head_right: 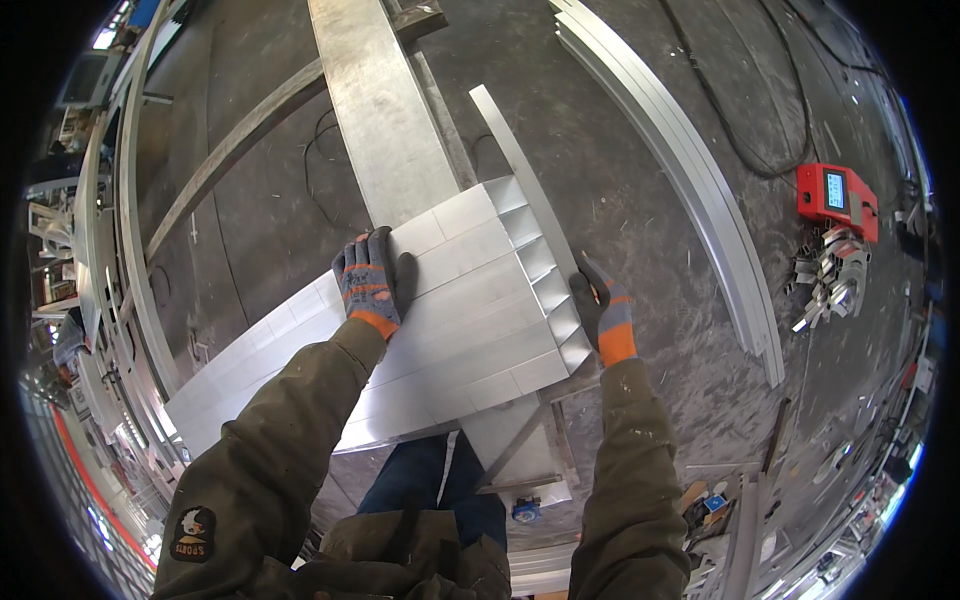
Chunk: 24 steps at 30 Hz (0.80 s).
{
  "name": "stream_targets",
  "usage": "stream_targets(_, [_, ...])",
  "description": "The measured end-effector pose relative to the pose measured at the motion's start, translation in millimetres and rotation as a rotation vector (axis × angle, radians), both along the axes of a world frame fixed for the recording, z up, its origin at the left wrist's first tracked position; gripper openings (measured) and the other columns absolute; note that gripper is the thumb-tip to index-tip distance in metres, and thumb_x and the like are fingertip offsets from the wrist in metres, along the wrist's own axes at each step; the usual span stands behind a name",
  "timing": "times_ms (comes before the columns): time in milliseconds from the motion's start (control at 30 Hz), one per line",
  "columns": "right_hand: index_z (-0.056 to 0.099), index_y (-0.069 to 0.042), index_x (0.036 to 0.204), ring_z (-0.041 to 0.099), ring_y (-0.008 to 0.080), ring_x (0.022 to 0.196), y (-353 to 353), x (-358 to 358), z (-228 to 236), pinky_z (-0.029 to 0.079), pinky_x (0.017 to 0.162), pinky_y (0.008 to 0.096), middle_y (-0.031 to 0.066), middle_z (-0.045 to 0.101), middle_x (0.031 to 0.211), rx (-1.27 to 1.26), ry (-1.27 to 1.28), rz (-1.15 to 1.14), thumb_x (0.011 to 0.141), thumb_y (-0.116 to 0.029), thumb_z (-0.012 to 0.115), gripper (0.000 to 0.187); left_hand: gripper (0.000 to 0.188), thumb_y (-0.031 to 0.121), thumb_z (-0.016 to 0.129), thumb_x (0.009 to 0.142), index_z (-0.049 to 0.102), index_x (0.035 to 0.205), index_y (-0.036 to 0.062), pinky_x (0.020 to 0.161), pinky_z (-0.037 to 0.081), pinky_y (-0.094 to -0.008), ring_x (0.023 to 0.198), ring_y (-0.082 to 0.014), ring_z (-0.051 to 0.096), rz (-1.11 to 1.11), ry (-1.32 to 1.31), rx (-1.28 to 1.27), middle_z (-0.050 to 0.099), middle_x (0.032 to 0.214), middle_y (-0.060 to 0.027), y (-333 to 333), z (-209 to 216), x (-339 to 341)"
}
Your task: The person aligns a metal strip on a large metal sheet and uses a pencil to mark lines along the strip. The person repeatedly repositions the strip and marks additional lines across the sheet.
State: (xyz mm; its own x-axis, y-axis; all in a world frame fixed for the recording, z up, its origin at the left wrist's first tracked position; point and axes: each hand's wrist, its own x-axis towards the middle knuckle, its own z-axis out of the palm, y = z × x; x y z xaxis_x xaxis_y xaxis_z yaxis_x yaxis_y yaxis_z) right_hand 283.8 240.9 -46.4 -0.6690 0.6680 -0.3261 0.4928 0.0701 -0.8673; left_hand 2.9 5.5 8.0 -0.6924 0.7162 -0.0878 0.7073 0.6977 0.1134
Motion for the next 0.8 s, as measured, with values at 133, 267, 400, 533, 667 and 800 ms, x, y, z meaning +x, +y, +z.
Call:
stream_targets(133, [0.06,-0.002,0.148,0.058,0.0285,0.139,-0.8,-1.9,3.0,0.045,0.115,0.0374,0.0169,0.066,0.146,0.012,0.029,0.008,0.108,-0.033,0.062,0.051,0.053,0.038,0.061,0.101,0.053,0.144,0.008,0.117,0.033,-0.0521,0.136,-0.0384,0.049,0.038,-0.014,0.049,0.056,0.141,-0.0196,1.5,-2.2,2.2])
stream_targets(267, [0.061,-0.002,0.148,0.059,0.0273,0.139,-2.9,-1.5,7.0,0.045,0.115,0.0368,0.0166,0.066,0.146,-0.009,0.059,-0.013,0.108,-0.032,0.062,0.05,0.051,0.038,0.064,0.1,0.054,0.141,0.0096,0.116,0.034,-0.0499,0.134,-0.0361,0.05,0.044,0.019,0.064,0.058,0.136,-0.0168,3.0,-4.7,2.8])
stream_targets(400, [0.062,-0.002,0.147,0.06,0.0264,0.138,-2.3,-3.9,3.3,0.044,0.116,0.0363,0.0162,0.067,0.144,-0.08,0.034,-0.049,0.108,-0.031,0.062,0.048,0.054,0.042,0.06,0.102,0.053,0.142,0.0075,0.116,0.034,-0.0505,0.135,-0.0368,0.05,0.047,-0.004,0.02,0.058,0.138,-0.0184,5.4,-3.6,0.3])
stream_targets(533, [0.063,-0.002,0.145,0.062,0.0251,0.135,-4.2,-4.5,1.2,0.045,0.114,0.0352,0.0172,0.068,0.143,-0.033,0.049,-0.036,0.107,-0.026,0.064,0.046,0.053,0.04,0.059,0.102,0.052,0.144,0.0078,0.115,0.035,-0.0507,0.134,-0.0369,0.05,0.07,-0.014,-0.048,0.057,0.138,-0.0186,5.1,-4.5,1.0])
stream_targets(667, [0.065,-0.002,0.143,0.064,0.0247,0.133,-7.1,-7.3,-1.2,0.047,0.112,0.035,0.0172,0.07,0.14,-0.023,0.048,-0.085,0.106,-0.023,0.064,0.042,0.052,0.036,0.06,0.102,0.051,0.147,0.0104,0.113,0.037,-0.05,0.133,-0.0362,0.05,-0.028,0.067,0.061,0.057,0.136,-0.018,4.1,-7.1,1.1])
stream_targets(800, [0.066,-0.006,0.142,0.064,0.0246,0.132,-2.5,-7.1,0.1,0.047,0.111,0.0354,0.0157,0.071,0.139,-0.049,0.035,-0.082,0.105,-0.02,0.064,0.04,0.056,0.038,0.057,0.103,0.049,0.148,0.0057,0.114,0.036,-0.0521,0.133,-0.0388,0.05,-0.046,0.018,0.029,0.056,0.139,-0.0204,2.7,-6.2,0.1])
